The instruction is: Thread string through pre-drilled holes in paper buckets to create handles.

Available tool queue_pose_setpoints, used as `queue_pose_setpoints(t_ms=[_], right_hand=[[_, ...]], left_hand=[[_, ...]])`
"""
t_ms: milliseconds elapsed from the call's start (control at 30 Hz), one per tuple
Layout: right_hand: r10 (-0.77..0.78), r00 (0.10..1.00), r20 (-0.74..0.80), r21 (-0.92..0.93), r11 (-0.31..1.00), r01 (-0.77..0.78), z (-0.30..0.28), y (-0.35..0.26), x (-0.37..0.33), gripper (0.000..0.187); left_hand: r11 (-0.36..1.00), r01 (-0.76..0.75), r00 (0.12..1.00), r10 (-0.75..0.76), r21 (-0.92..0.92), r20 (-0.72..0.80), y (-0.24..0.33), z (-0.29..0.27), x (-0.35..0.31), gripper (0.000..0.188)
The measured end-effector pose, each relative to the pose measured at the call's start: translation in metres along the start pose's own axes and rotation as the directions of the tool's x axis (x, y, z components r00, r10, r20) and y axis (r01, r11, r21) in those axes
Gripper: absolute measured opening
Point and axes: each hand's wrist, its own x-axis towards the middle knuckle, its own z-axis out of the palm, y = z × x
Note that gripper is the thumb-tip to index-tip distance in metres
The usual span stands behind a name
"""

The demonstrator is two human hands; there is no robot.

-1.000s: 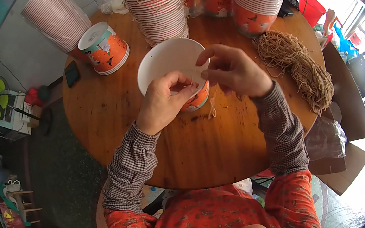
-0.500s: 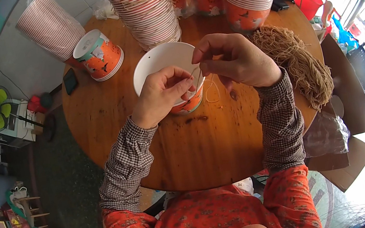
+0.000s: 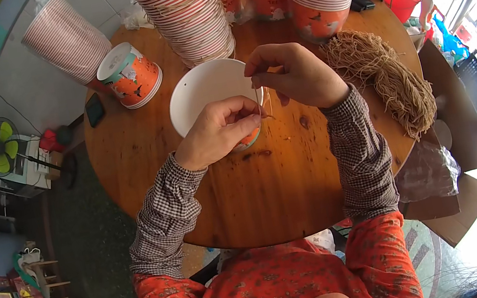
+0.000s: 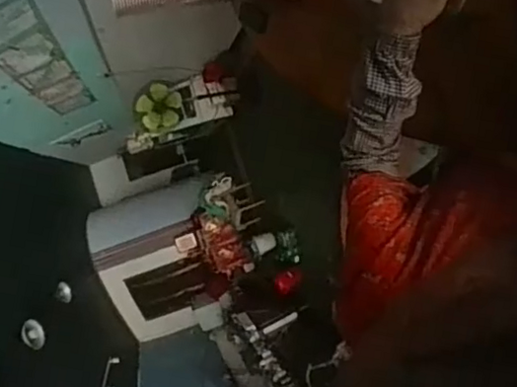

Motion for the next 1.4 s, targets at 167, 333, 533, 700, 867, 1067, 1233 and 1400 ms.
queue_pose_setpoints(t_ms=[167,333,533,700,867,1067,1233,1400], right_hand=[[0.002,1.000,-0.010,-0.041,0.999,-0.003,0.003,0.006,0.004,0.012],[0.055,0.997,0.049,-0.163,0.986,-0.047,0.000,0.016,0.004,0.015],[0.033,0.998,0.048,-0.191,0.981,-0.023,0.004,0.011,0.002,0.017],[-0.231,0.973,0.012,-0.318,0.921,0.223,0.004,0.007,0.001,0.017],[-0.258,0.966,0.031,-0.242,0.935,0.258,0.007,0.006,0.001,0.011],[-0.238,0.971,-0.022,-0.291,0.931,0.222,0.007,0.004,-0.001,0.009],[-0.318,0.941,-0.117,-0.340,0.903,0.263,0.006,-0.004,-0.004,0.009],[-0.269,0.949,-0.162,-0.389,0.902,0.189,0.000,-0.010,-0.010,0.008]], left_hand=[[0.998,-0.066,0.997,0.065,-0.019,-0.032,-0.002,-0.001,-0.002,0.014],[0.996,0.030,0.997,-0.035,-0.084,-0.066,0.003,-0.003,0.000,0.016],[0.981,0.019,0.992,-0.043,-0.195,-0.120,0.000,-0.006,0.001,0.017],[0.975,-0.001,0.992,-0.028,-0.223,-0.125,-0.003,-0.008,0.002,0.018],[0.977,0.019,0.992,-0.045,-0.212,-0.118,-0.001,-0.007,0.003,0.017],[0.985,-0.017,0.992,-0.005,-0.173,-0.125,0.001,-0.009,0.000,0.012],[0.993,0.014,0.990,-0.030,-0.117,-0.136,-0.002,-0.009,-0.002,0.012],[0.994,-0.001,0.990,-0.015,-0.111,-0.142,-0.003,-0.010,-0.001,0.010]])
